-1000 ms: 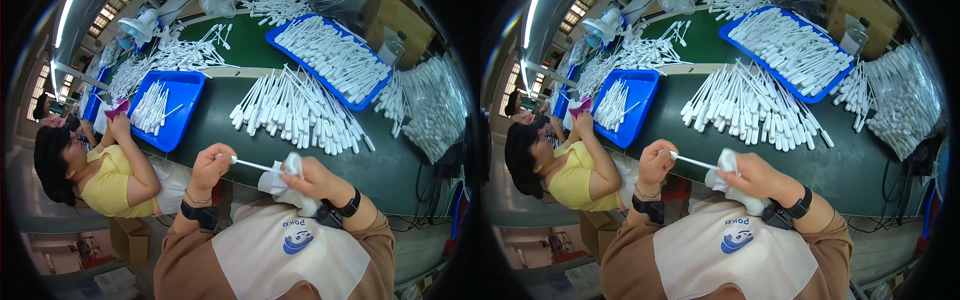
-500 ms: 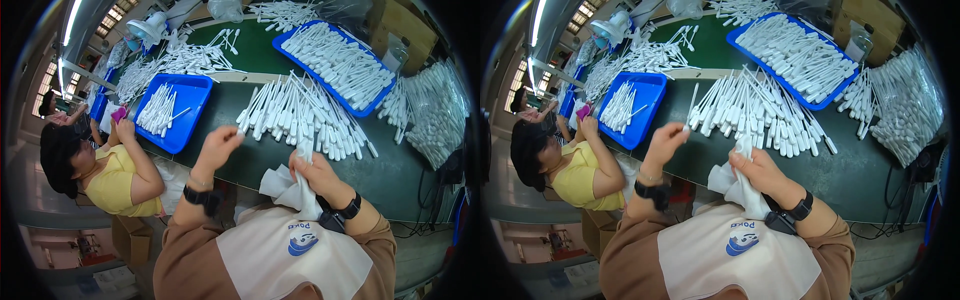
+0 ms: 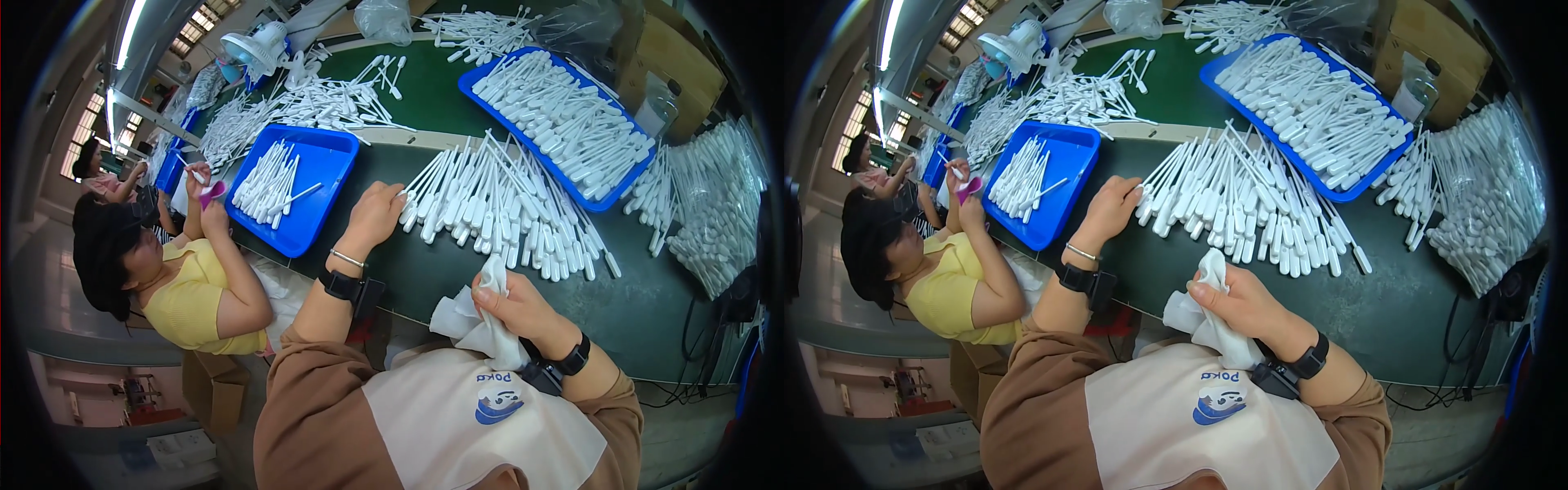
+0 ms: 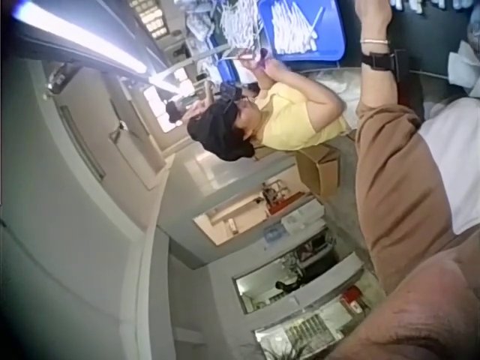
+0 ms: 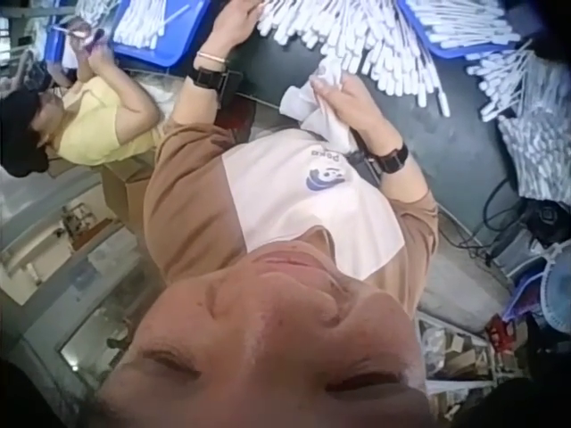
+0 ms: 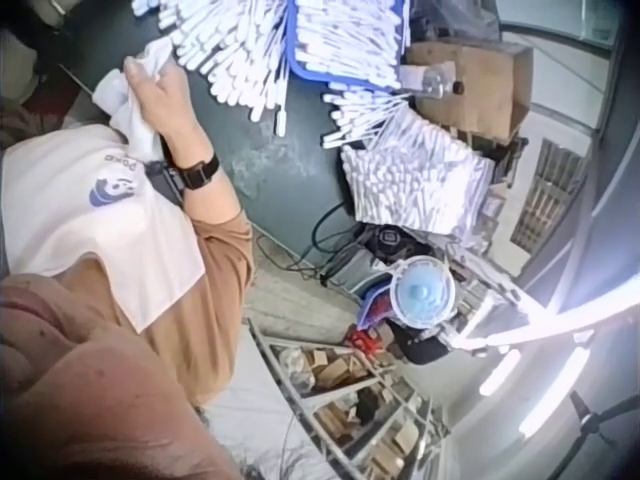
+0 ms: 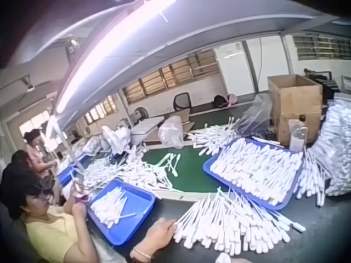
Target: The person picks up a swab from a pile, wipes the tip and handle with a cloth, and places it into a blue tray, repeating this process for several swabs.
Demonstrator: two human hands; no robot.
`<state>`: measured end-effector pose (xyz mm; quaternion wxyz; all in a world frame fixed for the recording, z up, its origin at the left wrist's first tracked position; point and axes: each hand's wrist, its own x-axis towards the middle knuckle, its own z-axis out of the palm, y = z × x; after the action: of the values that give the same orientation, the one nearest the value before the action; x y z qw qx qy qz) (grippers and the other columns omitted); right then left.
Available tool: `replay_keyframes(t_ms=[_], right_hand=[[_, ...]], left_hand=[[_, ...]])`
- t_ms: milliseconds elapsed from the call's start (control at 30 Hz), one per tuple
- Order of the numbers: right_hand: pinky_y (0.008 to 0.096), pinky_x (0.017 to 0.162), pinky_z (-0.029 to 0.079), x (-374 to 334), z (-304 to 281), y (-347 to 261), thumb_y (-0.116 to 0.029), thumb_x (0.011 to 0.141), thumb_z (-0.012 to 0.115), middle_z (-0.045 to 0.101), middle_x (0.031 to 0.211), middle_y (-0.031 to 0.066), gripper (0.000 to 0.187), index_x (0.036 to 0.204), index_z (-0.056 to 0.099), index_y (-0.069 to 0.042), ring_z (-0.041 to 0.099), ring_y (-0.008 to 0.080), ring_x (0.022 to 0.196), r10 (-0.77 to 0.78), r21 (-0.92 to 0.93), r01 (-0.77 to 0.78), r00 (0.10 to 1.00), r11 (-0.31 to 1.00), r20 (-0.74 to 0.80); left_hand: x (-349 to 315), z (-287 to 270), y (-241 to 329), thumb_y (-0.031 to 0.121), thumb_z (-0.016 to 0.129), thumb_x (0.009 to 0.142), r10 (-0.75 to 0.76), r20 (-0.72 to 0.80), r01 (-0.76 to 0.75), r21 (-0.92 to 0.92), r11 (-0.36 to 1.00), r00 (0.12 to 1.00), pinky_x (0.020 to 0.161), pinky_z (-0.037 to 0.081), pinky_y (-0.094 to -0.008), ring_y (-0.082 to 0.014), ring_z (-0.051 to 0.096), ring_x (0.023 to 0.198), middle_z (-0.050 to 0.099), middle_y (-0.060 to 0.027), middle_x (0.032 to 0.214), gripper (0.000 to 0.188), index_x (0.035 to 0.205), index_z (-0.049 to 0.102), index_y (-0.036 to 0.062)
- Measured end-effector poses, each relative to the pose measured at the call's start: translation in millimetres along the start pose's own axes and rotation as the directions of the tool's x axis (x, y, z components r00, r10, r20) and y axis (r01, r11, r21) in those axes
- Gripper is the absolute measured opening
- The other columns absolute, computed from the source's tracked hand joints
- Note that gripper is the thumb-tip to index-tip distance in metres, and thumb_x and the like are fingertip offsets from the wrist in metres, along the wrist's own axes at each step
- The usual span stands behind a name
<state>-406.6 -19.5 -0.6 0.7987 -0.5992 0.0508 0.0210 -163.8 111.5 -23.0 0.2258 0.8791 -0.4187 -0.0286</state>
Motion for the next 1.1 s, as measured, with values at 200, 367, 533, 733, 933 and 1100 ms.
replay_keyframes(t_ms=[200, 367, 533, 733, 933, 1100], right_hand=[[0.0251, 0.063, 0.040, 3, -4, -3, -0.015, 0.074, 0.057, 0.051, 0.074, 0.0018, 0.015, 0.082, 0.051, -0.005, 0.048, 0.0106, 0.068, -0.091, -0.341, 0.048, 0.990, 0.939, -0.111], [0.0297, 0.064, 0.041, 7, -8, -9, -0.012, 0.072, 0.055, 0.053, 0.078, 0.0089, 0.014, 0.083, 0.051, -0.005, 0.052, 0.0210, 0.070, -0.257, -0.572, 0.158, 0.962, 0.805, -0.096], [0.0321, 0.063, 0.041, 9, -10, -11, -0.012, 0.075, 0.051, 0.054, 0.079, 0.0143, 0.012, 0.083, 0.052, -0.003, 0.052, 0.0327, 0.071, -0.305, -0.797, 0.135, 0.950, 0.588, -0.064], [0.0350, 0.059, 0.042, 1, -8, -10, -0.013, 0.076, 0.051, 0.055, 0.072, 0.0183, 0.014, 0.081, 0.053, -0.001, 0.052, 0.0358, 0.067, -0.106, -0.625, -0.066, 0.967, 0.778, -0.234], [0.0334, 0.058, 0.041, 8, -13, -11, -0.014, 0.077, 0.050, 0.055, 0.071, 0.0187, 0.015, 0.082, 0.053, 0.000, 0.053, 0.0332, 0.066, -0.062, -0.592, -0.107, 0.964, 0.799, -0.258], [0.0290, 0.058, 0.039, 7, -8, -17, -0.016, 0.080, 0.047, 0.053, 0.069, 0.0099, 0.019, 0.083, 0.053, 0.001, 0.048, 0.0179, 0.064, -0.076, -0.731, -0.136, 0.965, 0.669, -0.250]], left_hand=[[25, -9, -6, 0.021, 0.047, 0.081, 0.066, 0.059, -0.070, 0.065, 0.995, 0.996, 0.075, 0.043, -0.0361, -0.0305, 0.053, 0.086, 0.056, -0.0151, 0.087, 0.025, 0.095, 0.058, 0.0045], [112, -33, -30, 0.013, 0.048, 0.077, 0.022, -0.066, 0.006, 0.391, 0.920, 0.998, 0.071, 0.046, -0.0387, -0.0306, 0.057, 0.085, 0.060, -0.0146, 0.089, 0.022, 0.094, 0.060, 0.0055], [171, -42, -78, 0.011, 0.051, 0.071, -0.064, 0.078, 0.003, 0.608, 0.794, 0.995, 0.071, 0.047, -0.0413, -0.0299, 0.060, 0.081, 0.061, -0.0151, 0.087, 0.019, 0.085, 0.063, 0.0065], [201, -18, -84, 0.013, 0.050, 0.071, 0.051, 0.175, -0.158, 0.681, 0.715, 0.983, 0.068, 0.048, -0.0382, -0.0283, 0.061, 0.079, 0.063, -0.0136, 0.082, 0.017, 0.078, 0.064, 0.0065], [184, -51, -69, 0.012, 0.049, 0.075, 0.041, 0.273, -0.222, 0.676, 0.703, 0.961, 0.069, 0.047, -0.0372, -0.0261, 0.060, 0.084, 0.062, -0.0103, 0.089, 0.026, 0.098, 0.061, 0.0119], [117, -89, -44, 0.012, 0.052, 0.074, 0.139, 0.048, -0.147, 0.368, 0.918, 0.989, 0.064, 0.047, -0.0359, -0.0253, 0.060, 0.077, 0.062, -0.0118, 0.085, 0.028, 0.101, 0.058, 0.0112]])
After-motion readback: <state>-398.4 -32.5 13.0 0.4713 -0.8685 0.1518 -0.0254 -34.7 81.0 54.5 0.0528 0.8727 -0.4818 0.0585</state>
